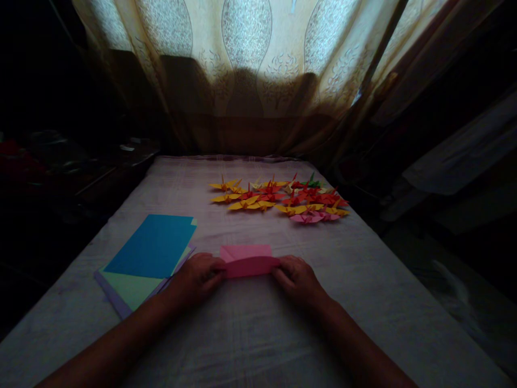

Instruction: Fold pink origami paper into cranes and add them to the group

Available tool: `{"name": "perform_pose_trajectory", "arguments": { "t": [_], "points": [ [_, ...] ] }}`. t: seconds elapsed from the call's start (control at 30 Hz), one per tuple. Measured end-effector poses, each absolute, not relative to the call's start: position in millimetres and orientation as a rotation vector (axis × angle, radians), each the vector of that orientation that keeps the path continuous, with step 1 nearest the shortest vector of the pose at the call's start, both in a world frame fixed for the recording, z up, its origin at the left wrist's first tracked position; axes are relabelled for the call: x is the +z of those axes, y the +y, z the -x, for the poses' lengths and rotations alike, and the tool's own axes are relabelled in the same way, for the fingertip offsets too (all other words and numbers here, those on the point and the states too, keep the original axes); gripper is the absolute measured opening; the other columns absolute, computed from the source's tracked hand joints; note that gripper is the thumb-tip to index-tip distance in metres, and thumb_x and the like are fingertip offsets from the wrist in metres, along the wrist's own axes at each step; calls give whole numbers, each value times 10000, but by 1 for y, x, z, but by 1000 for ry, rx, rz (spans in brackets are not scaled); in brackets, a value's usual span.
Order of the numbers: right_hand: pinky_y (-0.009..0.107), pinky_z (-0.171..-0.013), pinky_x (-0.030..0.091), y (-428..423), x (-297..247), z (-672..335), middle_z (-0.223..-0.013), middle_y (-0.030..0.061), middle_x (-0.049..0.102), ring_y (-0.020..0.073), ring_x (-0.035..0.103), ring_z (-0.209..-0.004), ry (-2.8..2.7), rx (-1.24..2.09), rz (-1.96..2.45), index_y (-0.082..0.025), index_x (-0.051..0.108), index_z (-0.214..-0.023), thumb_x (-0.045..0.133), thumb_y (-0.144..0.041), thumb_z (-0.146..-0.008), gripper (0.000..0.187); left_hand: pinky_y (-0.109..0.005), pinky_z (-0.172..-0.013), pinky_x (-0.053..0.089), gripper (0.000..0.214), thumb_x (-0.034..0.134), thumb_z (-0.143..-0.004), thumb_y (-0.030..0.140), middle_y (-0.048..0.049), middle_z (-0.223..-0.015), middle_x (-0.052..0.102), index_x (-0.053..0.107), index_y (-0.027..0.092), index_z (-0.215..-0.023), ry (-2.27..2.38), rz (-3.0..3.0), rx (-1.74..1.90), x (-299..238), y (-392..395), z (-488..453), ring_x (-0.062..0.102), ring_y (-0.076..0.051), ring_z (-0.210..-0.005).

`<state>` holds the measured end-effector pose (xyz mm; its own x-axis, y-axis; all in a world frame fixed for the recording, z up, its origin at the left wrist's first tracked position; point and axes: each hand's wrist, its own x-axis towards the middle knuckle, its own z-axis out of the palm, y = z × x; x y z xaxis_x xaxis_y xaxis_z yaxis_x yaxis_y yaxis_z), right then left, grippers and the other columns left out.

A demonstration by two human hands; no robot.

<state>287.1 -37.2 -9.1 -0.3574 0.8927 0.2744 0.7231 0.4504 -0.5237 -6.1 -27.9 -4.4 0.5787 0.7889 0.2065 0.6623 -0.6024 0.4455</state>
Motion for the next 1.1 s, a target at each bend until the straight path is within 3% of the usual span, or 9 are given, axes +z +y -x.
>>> {"name": "perform_pose_trajectory", "arguments": {
  "t": [0.1,0.2,0.3,0.37,0.47,0.6,0.67,1.1],
  "points": [
    [232,-610,411,-32,-3,-277,-700,0,685,150,619,-644,-2078,490,1592,-220,671,-787,494,-250,-877,200,-286,-627,531,347,522,-910,312,-25,-805,709,566,187,-1230,1507,-2337,645,-3,-22,-4,677,-186,-694],
    [222,-558,353,-29,-2,-269,-657,-7,665,137,589,-584,-2016,436,1727,-217,643,-751,515,-262,-860,174,-411,-847,538,466,525,-894,249,-128,-1121,687,485,172,-1352,1637,-2533,867,-3,-19,-17,660,-270,-1022],
    [219,-553,340,-29,-4,-265,-649,-7,659,134,582,-573,-2033,379,1747,-216,626,-746,526,-258,-855,154,-518,-1072,382,331,460,-914,136,-119,-1369,574,619,211,-1195,1428,-2846,896,-6,-26,-31,487,-306,-1302],
    [221,-550,340,-29,-5,-265,-644,-6,657,133,577,-563,-2046,347,1758,-215,617,-730,530,-258,-855,158,-505,-1116,341,286,450,-954,183,-78,-1323,622,639,223,-1164,1216,-2934,749,-9,-33,-41,509,-276,-1290],
    [228,-554,357,-28,-8,-265,-658,-1,670,139,596,-572,-2043,310,1776,-212,647,-788,533,-256,-854,139,-472,-1106,371,412,474,-971,402,-102,-1338,615,558,179,-1307,1129,-2906,563,-18,-41,-52,543,-271,-1261],
    [245,-582,415,-28,-15,-265,-711,-1,706,163,647,-619,-1988,291,1768,-189,627,-1150,534,-260,-844,328,-465,-1075,407,562,468,-961,487,-143,-1409,548,469,135,-1399,1128,-2888,410,-26,-44,-56,520,-289,-1290],
    [258,-599,438,-28,-19,-265,-731,2,715,170,658,-629,-1979,278,1751,-171,576,-1245,523,-276,-850,412,-477,-1084,392,569,461,-964,491,-141,-1425,532,453,146,-1416,1123,-2872,392,-27,-43,-55,502,-290,-1308],
    [274,-627,460,-29,-27,-266,-727,19,709,175,651,-634,-1990,175,1723,-160,581,-1250,498,-307,-866,420,-461,-1100,362,564,451,-964,499,-114,-1423,539,441,182,-1430,1159,-2844,436,-27,-45,-54,500,-279,-1306]
  ]
}}
